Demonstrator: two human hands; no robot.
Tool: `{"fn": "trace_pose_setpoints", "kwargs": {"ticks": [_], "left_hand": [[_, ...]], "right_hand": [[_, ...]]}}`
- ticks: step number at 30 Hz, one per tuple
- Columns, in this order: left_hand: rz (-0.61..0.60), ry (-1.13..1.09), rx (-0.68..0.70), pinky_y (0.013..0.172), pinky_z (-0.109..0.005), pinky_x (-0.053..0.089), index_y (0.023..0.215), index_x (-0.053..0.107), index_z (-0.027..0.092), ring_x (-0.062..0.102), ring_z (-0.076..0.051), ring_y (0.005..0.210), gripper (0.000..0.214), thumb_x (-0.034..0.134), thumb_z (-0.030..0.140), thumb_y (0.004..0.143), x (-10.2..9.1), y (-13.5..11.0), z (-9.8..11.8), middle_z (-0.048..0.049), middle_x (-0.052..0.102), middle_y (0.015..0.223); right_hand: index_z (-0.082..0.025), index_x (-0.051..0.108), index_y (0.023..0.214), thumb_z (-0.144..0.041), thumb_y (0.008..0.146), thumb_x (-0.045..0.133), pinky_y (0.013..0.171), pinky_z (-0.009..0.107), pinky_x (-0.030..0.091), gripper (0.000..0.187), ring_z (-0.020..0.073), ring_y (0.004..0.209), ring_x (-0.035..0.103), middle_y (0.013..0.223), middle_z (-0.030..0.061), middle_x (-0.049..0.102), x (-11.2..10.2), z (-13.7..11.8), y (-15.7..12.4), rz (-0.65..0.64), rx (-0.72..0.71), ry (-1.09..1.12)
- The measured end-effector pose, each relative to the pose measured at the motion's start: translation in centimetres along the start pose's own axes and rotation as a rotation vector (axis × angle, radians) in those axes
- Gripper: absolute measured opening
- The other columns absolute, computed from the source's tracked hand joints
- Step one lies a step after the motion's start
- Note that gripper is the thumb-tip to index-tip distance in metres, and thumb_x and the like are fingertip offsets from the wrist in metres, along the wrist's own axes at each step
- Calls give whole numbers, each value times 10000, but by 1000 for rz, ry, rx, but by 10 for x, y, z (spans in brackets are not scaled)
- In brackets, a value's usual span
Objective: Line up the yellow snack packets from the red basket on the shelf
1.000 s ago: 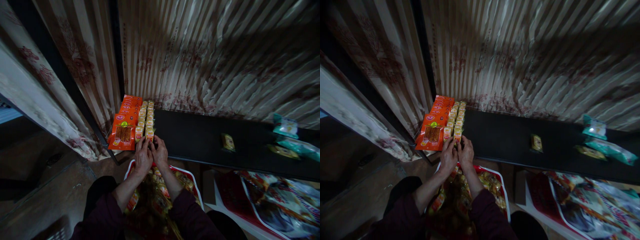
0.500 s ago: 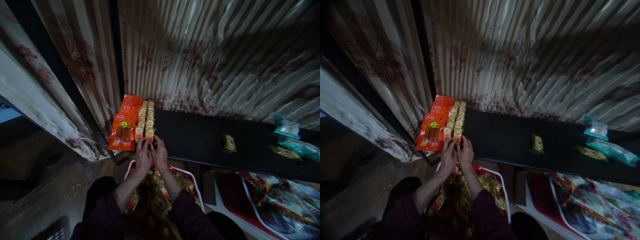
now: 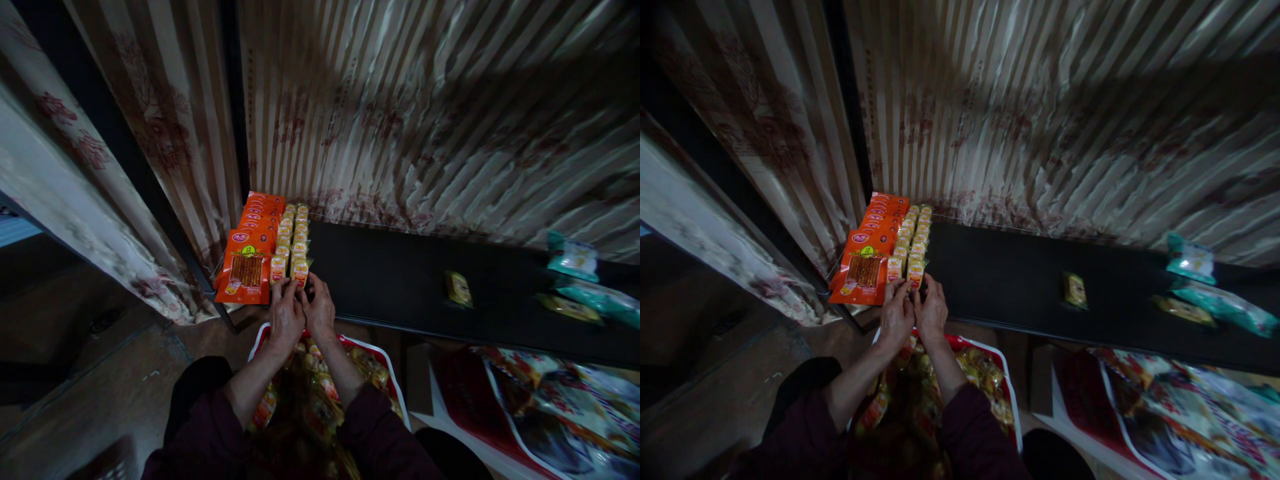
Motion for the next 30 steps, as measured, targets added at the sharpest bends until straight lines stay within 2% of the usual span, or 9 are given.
{"fn": "trace_pose_setpoints", "kwargs": {"ticks": [6, 13, 19, 30], "left_hand": [[1, 26, -11, 981, -368, 496, 1118, 594, 178, 541, -188, 1094, 417, 439, 6, 771, -1, -3, 3, -98, 482, 1153], [3, 15, 44, 944, -348, 522, 1113, 579, 174, 566, -173, 1047, 441, 442, -17, 739, 1, -7, 2, -90, 482, 1117], [-9, 20, 5, 963, -353, 508, 1101, 582, 162, 562, -179, 1053, 444, 429, -28, 730, 1, -6, 3, -94, 493, 1107], [-23, 5, -37, 929, -360, 516, 1082, 591, 163, 562, -178, 1002, 413, 435, -15, 744, -2, -4, 7, -93, 480, 1085]], "right_hand": [[-163, 566, 1197, -301, 843, 500, 731, 326, 509, 386, 179, 797, 609, 1032, 100, 614, -3, 7, -3, 46, -35, 62], [-170, 578, 1200, -257, 849, 490, 733, 319, 512, 372, 172, 789, 615, 1038, 96, 616, -3, 7, -2, 28, -57, 65], [-175, 577, 1225, -268, 857, 499, 772, 317, 509, 388, 168, 808, 609, 1094, 100, 616, -3, 5, -2, -10, -74, 70], [-174, 586, 1204, -281, 852, 505, 761, 326, 506, 377, 180, 815, 610, 1053, 95, 622, -6, 5, -5, 0, -68, 90]]}}
Point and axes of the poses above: each hand's wrist, its own y-axis towards the middle knuckle, its own x-axis out of the palm, z = x × y, the point moved 3 cm from there along y, towards the middle knuckle
